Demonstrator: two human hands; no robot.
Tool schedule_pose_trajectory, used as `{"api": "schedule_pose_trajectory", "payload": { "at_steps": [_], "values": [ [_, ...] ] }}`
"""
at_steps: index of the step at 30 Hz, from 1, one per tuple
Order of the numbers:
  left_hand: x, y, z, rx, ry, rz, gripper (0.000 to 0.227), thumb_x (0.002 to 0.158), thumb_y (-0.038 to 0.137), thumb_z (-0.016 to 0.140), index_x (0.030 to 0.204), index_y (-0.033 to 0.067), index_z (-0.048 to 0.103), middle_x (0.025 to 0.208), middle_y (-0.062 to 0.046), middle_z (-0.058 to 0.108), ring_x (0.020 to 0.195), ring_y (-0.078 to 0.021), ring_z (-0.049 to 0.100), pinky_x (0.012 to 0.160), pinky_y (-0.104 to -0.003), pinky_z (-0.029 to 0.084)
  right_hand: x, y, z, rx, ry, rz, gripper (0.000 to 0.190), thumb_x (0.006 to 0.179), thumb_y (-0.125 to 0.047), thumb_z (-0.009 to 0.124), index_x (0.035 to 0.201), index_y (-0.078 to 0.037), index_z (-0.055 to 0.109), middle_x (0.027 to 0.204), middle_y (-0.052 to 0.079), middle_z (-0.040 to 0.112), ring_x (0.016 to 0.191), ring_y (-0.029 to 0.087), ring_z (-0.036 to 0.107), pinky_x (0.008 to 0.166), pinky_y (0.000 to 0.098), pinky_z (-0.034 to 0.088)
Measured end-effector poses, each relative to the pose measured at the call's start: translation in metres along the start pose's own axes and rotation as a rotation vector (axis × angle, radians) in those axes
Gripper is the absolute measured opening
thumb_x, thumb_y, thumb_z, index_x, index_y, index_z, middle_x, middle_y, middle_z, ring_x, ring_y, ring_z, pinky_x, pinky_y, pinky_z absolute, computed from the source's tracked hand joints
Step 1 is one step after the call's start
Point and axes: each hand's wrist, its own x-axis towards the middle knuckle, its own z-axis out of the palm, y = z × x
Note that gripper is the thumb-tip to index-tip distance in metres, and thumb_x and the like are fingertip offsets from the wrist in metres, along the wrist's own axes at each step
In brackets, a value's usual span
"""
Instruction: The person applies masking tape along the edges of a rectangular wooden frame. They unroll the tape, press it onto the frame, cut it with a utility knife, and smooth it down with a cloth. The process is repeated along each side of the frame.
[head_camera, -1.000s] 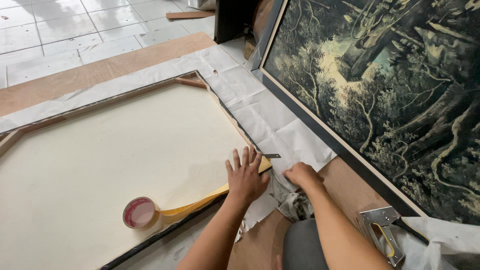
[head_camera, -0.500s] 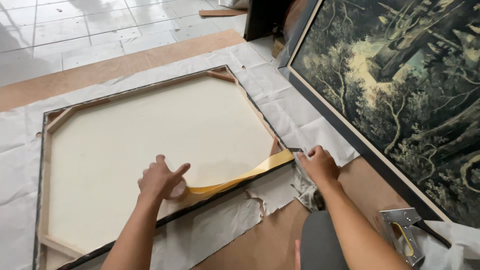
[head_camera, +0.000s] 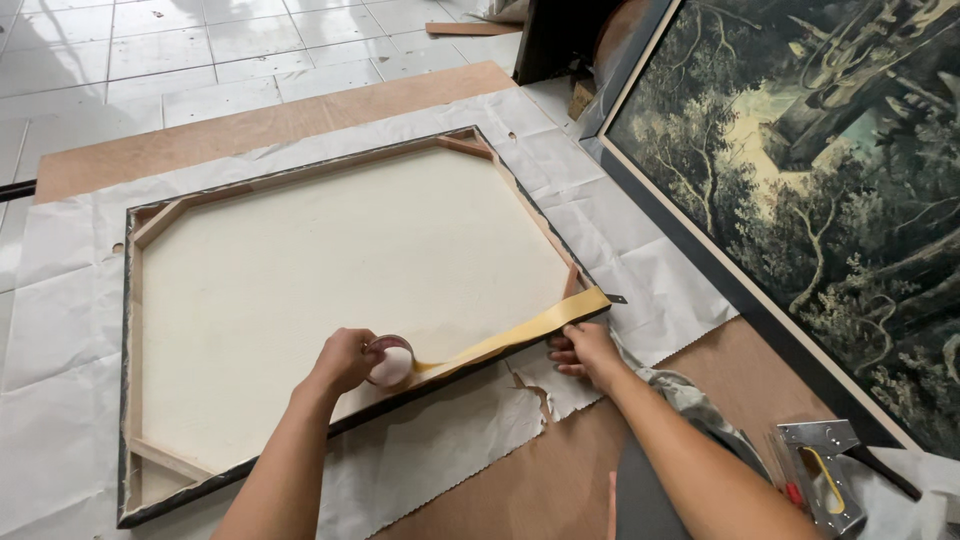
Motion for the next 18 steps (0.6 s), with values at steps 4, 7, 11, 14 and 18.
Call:
{"api": "schedule_pose_trajectory", "payload": {
  "at_steps": [4,7,11,14,18],
  "values": [
    [-0.027,0.037,-0.043,-0.194,-0.023,-0.024,0.029,0.092,0.025,0.083,0.121,0.0217,0.084,0.136,-0.014,0.065,0.126,-0.0362,0.077,0.1,-0.044,0.064,0.01,-0.013,-0.006,-0.021,0.077,-0.055,0.042,0.111,-0.033,0.068,0.142,-0.004,0.068,0.121,0.019,0.084,0.096,0.035,0.086,0.069,0.0434,0.076],
    [-0.097,0.095,-0.102,-0.435,-0.109,-0.025,0.048,0.094,0.024,0.083,0.134,0.0063,0.063,0.12,-0.025,0.076,0.125,-0.0434,0.075,0.105,-0.05,0.054,0.005,-0.025,-0.008,-0.04,0.082,-0.025,0.045,0.107,-0.038,0.074,0.142,-0.009,0.069,0.118,0.017,0.085,0.092,0.037,0.087,0.068,0.0469,0.075],
    [-0.159,0.123,-0.117,-0.373,-0.043,-0.015,0.073,0.086,0.036,0.094,0.135,0.0171,0.043,0.117,-0.017,0.075,0.106,-0.0378,0.068,0.095,-0.047,0.053,-0.002,-0.031,-0.01,-0.026,0.088,0.001,0.03,0.108,-0.035,0.075,0.127,-0.013,0.067,0.106,0.011,0.083,0.084,0.029,0.083,0.054,0.0355,0.059],
    [-0.169,0.105,-0.106,-0.214,-0.018,-0.03,0.08,0.083,0.047,0.097,0.13,0.0267,0.036,0.112,-0.006,0.067,0.092,-0.0291,0.057,0.084,-0.04,0.051,-0.003,-0.032,-0.01,-0.01,0.093,-0.002,0.019,0.112,-0.033,0.072,0.112,-0.016,0.064,0.098,0.006,0.081,0.076,0.022,0.081,0.043,0.0284,0.046],
    [-0.157,0.068,-0.096,0.009,0.077,0.204,0.059,0.083,0.052,0.103,0.109,0.0287,0.055,0.107,0.002,0.064,0.078,-0.0332,0.066,0.074,-0.045,0.052,-0.008,-0.025,-0.002,-0.117,0.259,-0.109,0.021,0.11,-0.034,0.077,0.107,-0.016,0.069,0.095,0.006,0.083,0.062,0.017,0.072,0.047,0.0293,0.051]
  ]
}}
